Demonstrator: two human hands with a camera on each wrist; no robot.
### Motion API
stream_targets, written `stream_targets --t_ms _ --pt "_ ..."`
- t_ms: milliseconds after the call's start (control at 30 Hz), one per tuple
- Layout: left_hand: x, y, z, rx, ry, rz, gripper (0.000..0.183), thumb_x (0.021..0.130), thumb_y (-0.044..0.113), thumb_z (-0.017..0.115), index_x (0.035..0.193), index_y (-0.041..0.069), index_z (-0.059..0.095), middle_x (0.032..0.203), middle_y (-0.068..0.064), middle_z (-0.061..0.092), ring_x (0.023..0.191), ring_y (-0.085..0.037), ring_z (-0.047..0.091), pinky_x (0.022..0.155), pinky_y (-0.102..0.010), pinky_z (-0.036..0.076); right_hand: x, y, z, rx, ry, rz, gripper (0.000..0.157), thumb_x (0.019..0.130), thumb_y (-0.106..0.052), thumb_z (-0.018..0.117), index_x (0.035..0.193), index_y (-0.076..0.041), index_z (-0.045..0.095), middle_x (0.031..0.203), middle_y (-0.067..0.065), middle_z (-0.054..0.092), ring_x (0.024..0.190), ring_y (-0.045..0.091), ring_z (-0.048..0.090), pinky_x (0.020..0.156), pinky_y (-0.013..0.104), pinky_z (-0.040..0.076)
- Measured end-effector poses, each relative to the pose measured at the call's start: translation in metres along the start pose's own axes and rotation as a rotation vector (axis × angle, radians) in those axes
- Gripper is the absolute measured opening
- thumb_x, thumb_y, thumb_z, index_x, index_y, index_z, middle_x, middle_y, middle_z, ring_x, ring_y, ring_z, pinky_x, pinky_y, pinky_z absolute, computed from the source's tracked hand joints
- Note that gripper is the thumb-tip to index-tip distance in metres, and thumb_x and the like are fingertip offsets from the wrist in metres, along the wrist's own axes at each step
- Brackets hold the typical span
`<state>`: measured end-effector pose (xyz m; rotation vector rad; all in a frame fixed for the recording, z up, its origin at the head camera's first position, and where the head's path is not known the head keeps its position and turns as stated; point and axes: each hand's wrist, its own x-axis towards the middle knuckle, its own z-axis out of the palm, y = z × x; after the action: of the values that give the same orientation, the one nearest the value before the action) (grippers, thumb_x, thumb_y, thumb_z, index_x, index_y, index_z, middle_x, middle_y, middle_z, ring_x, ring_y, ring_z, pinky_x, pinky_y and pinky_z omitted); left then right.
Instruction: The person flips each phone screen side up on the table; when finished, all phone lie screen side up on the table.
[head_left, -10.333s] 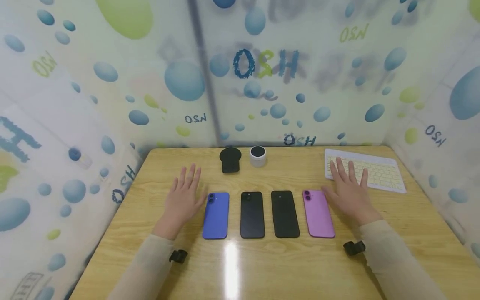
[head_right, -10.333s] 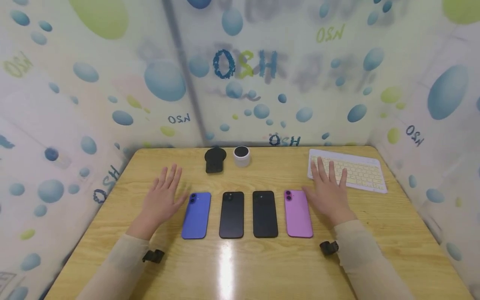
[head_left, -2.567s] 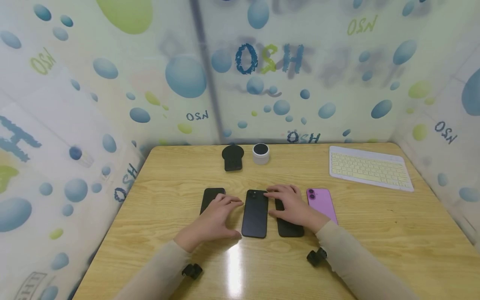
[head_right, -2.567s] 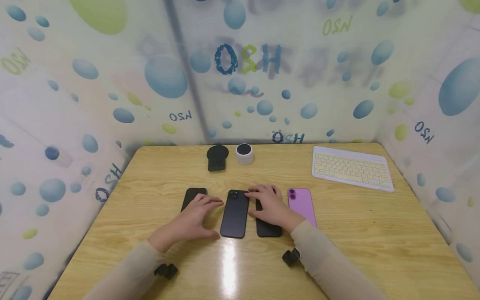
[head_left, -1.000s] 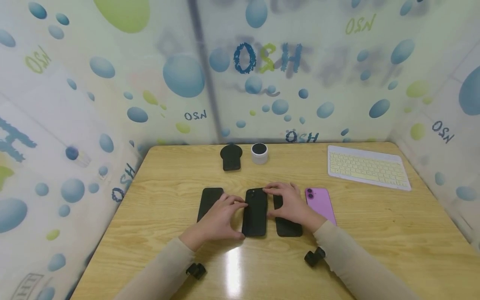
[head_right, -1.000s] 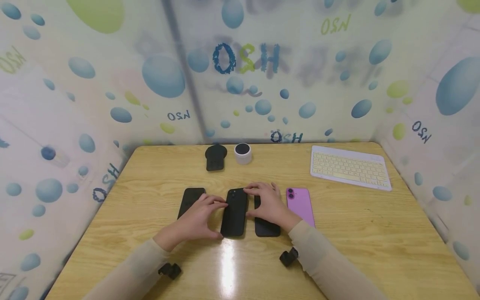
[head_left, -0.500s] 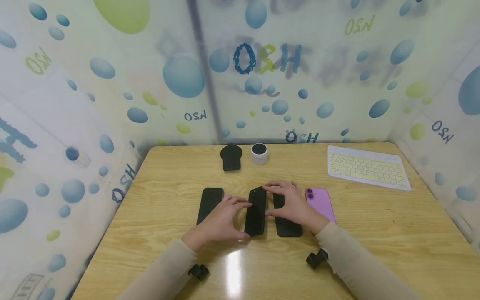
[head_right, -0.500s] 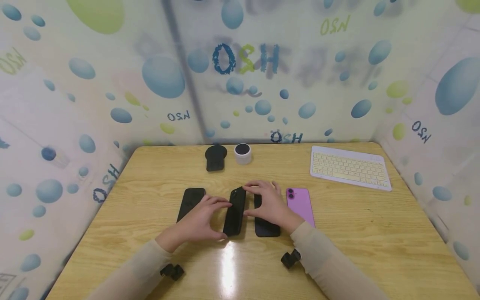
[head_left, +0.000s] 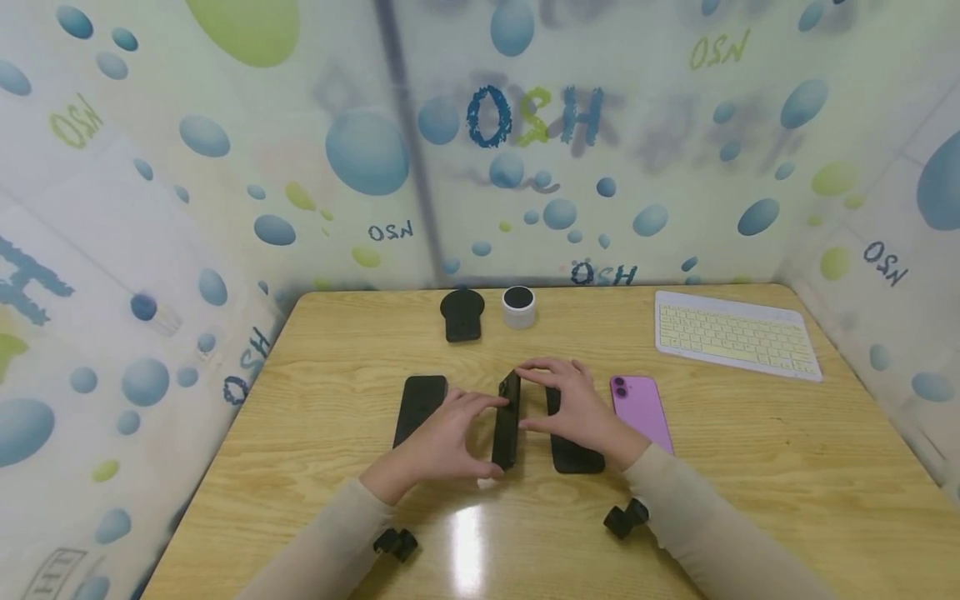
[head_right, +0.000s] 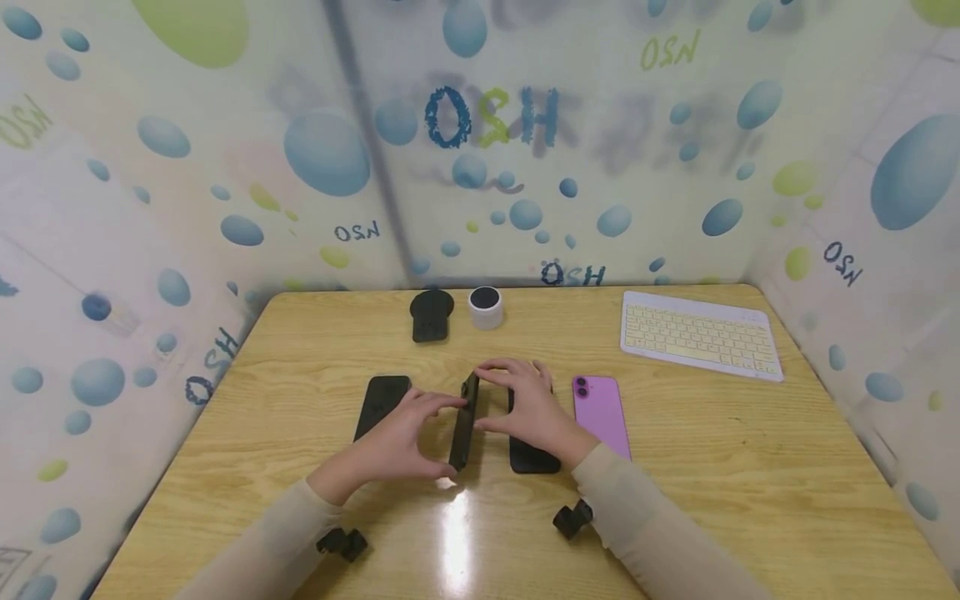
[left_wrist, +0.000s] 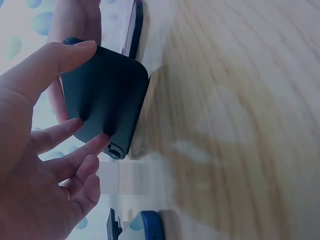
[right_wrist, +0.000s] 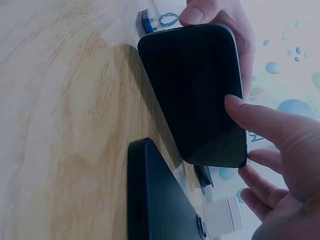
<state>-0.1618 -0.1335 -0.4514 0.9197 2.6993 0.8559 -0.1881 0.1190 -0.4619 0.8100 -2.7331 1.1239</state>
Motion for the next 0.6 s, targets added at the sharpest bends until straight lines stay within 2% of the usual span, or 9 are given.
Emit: stream_targets --t_ms 167,333,600 --pt "-0.002 0.001 -0.004 -0.035 0.003 -0.002 0.091 0.072 0.041 0.093 0.150 0.021 0.052 0.148 0.004 0.058 0.119 -0.021 0.050 0.098 -0.041 0.049 0.002 -0.003 0.002 0.029 -0.003 -0.010 0.078 0.073 -0.028 0.095 0.142 -0.012 0.064 0.148 0.011 0.058 0.142 0.035 0.047 0.117 0.075 0.013" --pt "-0.004 0.001 -0.009 -0.018 0.024 0.009 0.090 0.072 0.043 0.092 0.150 0.023 0.051 0.147 0.008 0.057 0.116 -0.020 0.050 0.096 -0.040 0.050 0.004 -0.004 0.006 0.040 0.009 -0.023 0.078 0.074 -0.029 0.095 0.142 -0.011 0.063 0.148 0.010 0.058 0.142 0.035 0.047 0.115 0.076 0.013" --pt "-0.010 -0.001 -0.019 0.031 0.056 0.040 0.090 0.071 0.040 0.094 0.149 0.019 0.053 0.148 0.005 0.059 0.115 -0.017 0.048 0.096 -0.041 0.050 0.011 -0.010 0.013 0.036 0.005 -0.022 0.078 0.074 -0.034 0.094 0.143 -0.014 0.064 0.149 0.005 0.058 0.144 0.032 0.047 0.116 0.076 0.013"
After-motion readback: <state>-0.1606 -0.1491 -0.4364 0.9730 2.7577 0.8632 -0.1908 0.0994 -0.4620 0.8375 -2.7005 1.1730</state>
